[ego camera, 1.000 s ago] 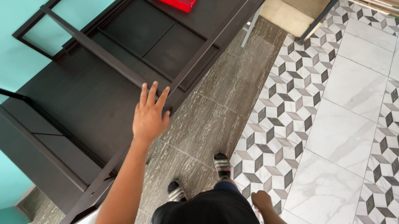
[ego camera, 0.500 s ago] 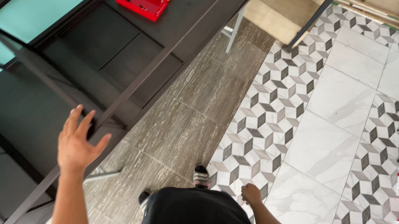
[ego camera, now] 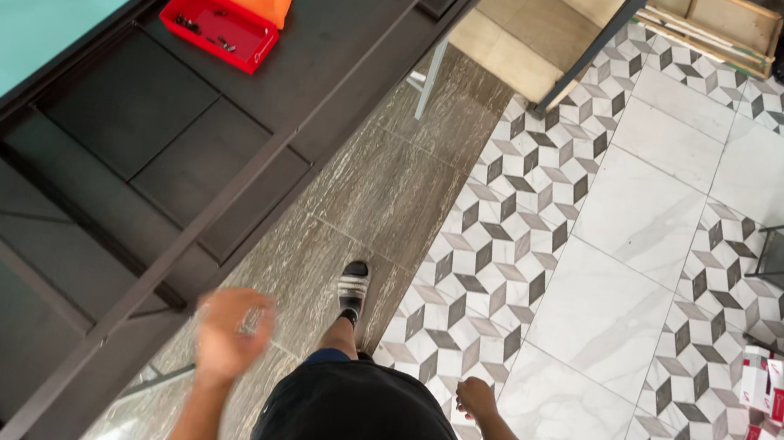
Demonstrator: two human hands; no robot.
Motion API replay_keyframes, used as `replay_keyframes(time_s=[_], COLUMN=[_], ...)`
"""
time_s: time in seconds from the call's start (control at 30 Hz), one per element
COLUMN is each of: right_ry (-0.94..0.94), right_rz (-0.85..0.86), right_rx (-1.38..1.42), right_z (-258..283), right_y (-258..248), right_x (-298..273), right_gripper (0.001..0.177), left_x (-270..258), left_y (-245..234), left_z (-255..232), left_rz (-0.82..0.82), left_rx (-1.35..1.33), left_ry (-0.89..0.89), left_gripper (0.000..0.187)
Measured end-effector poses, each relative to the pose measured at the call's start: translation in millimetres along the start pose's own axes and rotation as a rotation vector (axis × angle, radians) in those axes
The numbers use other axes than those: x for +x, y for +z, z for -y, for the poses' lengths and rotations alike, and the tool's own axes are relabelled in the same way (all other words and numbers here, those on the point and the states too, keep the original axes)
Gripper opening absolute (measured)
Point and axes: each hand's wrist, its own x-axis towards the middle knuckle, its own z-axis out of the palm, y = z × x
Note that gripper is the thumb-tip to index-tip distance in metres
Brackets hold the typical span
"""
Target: The person assembles a metal shelving unit by attaching a vertical frame piece to the main structure. They align the parts, insert a bolt, and tighten it with an Allen key. The person repeats this process for another section of the shelving unit.
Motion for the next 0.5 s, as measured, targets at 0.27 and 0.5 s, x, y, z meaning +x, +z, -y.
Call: replay_keyframes(time_s=[0.27, 0.5], right_ry=[-0.151, -0.312], right_rz=[-0.098, -0.285], right_rx=[0.084, 0.303], right_z=[124.1, 219.3], right_y=[-28.8, -76.3], right_x=[53.8, 111.7], right_gripper=[0.025, 0.026], left_x=[78.5, 182.9], left_y=[158.2, 247.4], left_z=[92.5, 129.7], left_rz=[0.945, 0.94], left_rx=[-0.069, -0.077], left_ry=[-0.11, -0.057], left_gripper=[0.025, 0.029])
